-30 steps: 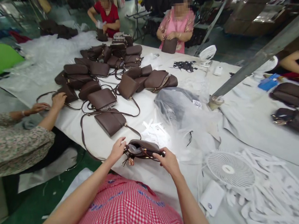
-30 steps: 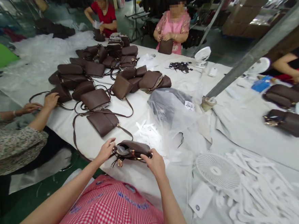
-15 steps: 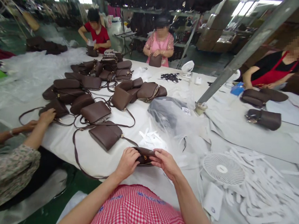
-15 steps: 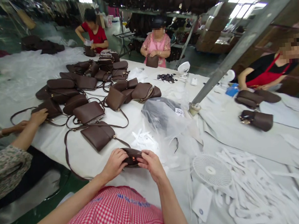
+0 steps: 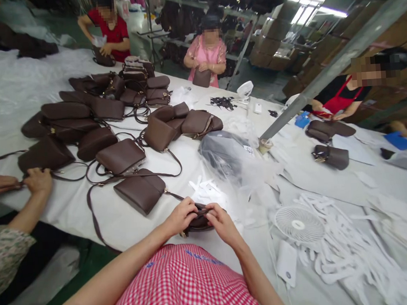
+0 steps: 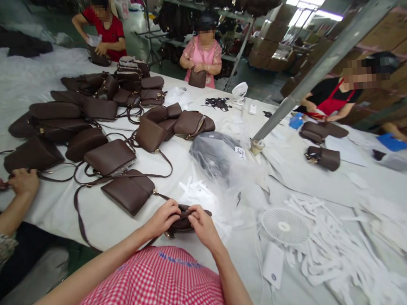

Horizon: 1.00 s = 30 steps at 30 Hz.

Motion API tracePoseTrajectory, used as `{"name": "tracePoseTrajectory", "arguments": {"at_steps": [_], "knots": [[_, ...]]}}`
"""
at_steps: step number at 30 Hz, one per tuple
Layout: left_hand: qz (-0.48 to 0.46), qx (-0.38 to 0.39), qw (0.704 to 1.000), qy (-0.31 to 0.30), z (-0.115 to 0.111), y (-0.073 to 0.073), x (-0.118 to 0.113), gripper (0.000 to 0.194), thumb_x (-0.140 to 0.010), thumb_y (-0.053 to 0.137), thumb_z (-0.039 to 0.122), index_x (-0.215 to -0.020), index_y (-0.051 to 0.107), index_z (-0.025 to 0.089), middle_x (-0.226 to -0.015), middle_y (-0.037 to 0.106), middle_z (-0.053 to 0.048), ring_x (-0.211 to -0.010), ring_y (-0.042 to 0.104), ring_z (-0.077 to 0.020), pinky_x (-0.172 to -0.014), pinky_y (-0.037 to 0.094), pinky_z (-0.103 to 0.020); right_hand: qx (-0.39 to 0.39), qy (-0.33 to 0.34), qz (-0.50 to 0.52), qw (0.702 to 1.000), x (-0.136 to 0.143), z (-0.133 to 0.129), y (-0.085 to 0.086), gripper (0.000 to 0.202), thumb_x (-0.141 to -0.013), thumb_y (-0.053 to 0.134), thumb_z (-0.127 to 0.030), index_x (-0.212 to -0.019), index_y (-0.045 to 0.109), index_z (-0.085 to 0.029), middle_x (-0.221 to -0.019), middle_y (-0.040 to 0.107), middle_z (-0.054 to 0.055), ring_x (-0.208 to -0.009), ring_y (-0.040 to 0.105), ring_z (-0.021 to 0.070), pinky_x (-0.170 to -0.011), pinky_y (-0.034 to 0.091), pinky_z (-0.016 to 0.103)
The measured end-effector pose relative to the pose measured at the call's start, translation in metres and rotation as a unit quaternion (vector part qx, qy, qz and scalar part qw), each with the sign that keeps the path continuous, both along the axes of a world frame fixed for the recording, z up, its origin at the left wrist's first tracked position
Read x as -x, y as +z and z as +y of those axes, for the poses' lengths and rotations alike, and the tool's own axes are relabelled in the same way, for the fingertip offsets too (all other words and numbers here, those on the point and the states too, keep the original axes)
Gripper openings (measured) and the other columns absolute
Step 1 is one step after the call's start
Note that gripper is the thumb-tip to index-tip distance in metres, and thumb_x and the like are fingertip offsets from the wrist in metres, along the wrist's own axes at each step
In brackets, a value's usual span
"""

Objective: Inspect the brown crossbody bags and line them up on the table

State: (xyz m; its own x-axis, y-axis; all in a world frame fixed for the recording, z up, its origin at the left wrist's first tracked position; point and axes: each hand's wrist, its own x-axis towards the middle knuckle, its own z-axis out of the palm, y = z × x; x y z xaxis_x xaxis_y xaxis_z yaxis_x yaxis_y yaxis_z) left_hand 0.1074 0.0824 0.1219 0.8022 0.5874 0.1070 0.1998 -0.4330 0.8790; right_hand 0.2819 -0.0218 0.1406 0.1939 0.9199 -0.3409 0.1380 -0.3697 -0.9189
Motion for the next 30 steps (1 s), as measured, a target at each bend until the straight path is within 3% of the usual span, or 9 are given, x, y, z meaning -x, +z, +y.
{"name": "tracePoseTrajectory", "arguments": {"at_steps": [3, 6, 10, 14, 16, 19, 21, 24, 30], "knots": [[-0.013, 0.033, 0.999, -0.011, 0.01, -0.002, 0.009, 0.016, -0.086, 0.06, 0.027, -0.098, 0.063, 0.017, -0.12, 0.052, -0.012, -0.115, 0.052, -0.0236, -0.101, 0.041, -0.038, -0.021, -0.088, 0.065, 0.994, 0.005, -0.007, -0.012, 0.031, -0.078, 0.062, -0.044, -0.099, 0.052, -0.022, -0.102, 0.071, 0.007, -0.082, 0.067, 0.0189, -0.065, 0.053, 0.029], [0.007, 0.048, 0.997, -0.063, 0.008, -0.018, 0.022, 0.06, -0.074, 0.075, 0.041, -0.124, 0.053, 0.016, -0.146, 0.034, -0.019, -0.136, 0.033, -0.0327, -0.111, 0.031, -0.046, -0.021, -0.161, 0.108, 0.981, 0.011, -0.011, -0.021, 0.043, -0.073, 0.068, -0.044, -0.106, 0.05, -0.022, -0.109, 0.07, 0.01, -0.086, 0.067, 0.0212, -0.064, 0.054, 0.029], [0.024, 0.088, 0.991, -0.096, -0.005, -0.044, 0.025, 0.079, -0.081, 0.067, 0.046, -0.144, 0.033, 0.013, -0.15, 0.031, -0.022, -0.14, 0.03, -0.0332, -0.115, 0.026, -0.05, -0.033, -0.124, 0.052, 0.99, 0.024, -0.01, -0.024, 0.067, -0.074, 0.066, -0.036, -0.133, 0.04, -0.021, -0.108, 0.069, 0.009, -0.096, 0.067, 0.0236, -0.075, 0.055, 0.034], [-0.039, 0.13, 0.985, -0.11, -0.007, -0.053, 0.016, 0.074, -0.084, 0.063, 0.046, -0.145, 0.033, 0.017, -0.146, 0.04, -0.018, -0.136, 0.037, -0.0317, -0.114, 0.026, -0.05, -0.084, -0.047, -0.123, 0.988, 0.032, -0.003, -0.024, 0.044, -0.077, 0.059, -0.027, -0.12, 0.061, -0.021, -0.113, 0.068, 0.009, -0.103, 0.064, 0.0244, -0.089, 0.051, 0.038], [-0.071, 0.156, 0.978, -0.12, -0.005, -0.051, 0.015, 0.075, -0.084, 0.064, 0.048, -0.145, 0.033, 0.019, -0.145, 0.042, -0.017, -0.134, 0.04, -0.0312, -0.113, 0.03, -0.049, -0.087, -0.064, -0.141, 0.984, 0.031, 0.001, -0.025, 0.033, -0.078, 0.058, -0.027, -0.11, 0.066, -0.021, -0.103, 0.071, 0.007, -0.095, 0.065, 0.0234, -0.088, 0.05, 0.039], [-0.056, 0.118, 0.985, -0.113, -0.006, -0.046, 0.024, 0.073, -0.081, 0.068, 0.046, -0.142, 0.037, 0.019, -0.148, 0.036, -0.018, -0.137, 0.036, -0.0326, -0.112, 0.031, -0.05, -0.064, -0.157, -0.07, 0.983, 0.026, 0.002, -0.029, 0.027, -0.075, 0.063, -0.03, -0.099, 0.067, -0.02, -0.086, 0.071, 0.004, -0.079, 0.066, 0.0211, -0.081, 0.053, 0.037], [-0.023, 0.047, 0.994, -0.101, -0.009, -0.042, 0.031, 0.055, -0.084, 0.066, 0.038, -0.133, 0.048, 0.019, -0.148, 0.037, -0.017, -0.137, 0.036, -0.0312, -0.111, 0.033, -0.048, -0.062, -0.192, -0.017, 0.979, 0.024, 0.001, -0.034, 0.025, -0.073, 0.064, -0.033, -0.095, 0.064, -0.02, -0.083, 0.07, 0.004, -0.078, 0.067, 0.0207, -0.077, 0.055, 0.036], [0.002, -0.045, 0.994, -0.099, -0.014, -0.039, 0.036, 0.025, -0.091, 0.055, 0.026, -0.114, 0.06, 0.018, -0.14, 0.047, -0.015, -0.128, 0.047, -0.0254, -0.107, 0.04, -0.041, -0.059, -0.201, 0.035, 0.977, 0.028, -0.001, -0.039, 0.026, -0.076, 0.061, -0.038, -0.094, 0.058, -0.02, -0.081, 0.069, 0.003, -0.078, 0.069, 0.0208, -0.072, 0.057, 0.036], [0.04, -0.138, 0.983, -0.117, -0.018, -0.041, 0.025, 0.026, -0.093, 0.053, 0.029, -0.114, 0.064, 0.018, -0.137, 0.051, -0.015, -0.121, 0.053, -0.0264, -0.103, 0.044, -0.041, -0.056, -0.169, 0.081, 0.981, 0.039, -0.001, -0.033, 0.033, -0.073, 0.066, -0.036, -0.101, 0.059, -0.02, -0.082, 0.07, 0.002, -0.076, 0.069, 0.0201, -0.074, 0.057, 0.036]]}}
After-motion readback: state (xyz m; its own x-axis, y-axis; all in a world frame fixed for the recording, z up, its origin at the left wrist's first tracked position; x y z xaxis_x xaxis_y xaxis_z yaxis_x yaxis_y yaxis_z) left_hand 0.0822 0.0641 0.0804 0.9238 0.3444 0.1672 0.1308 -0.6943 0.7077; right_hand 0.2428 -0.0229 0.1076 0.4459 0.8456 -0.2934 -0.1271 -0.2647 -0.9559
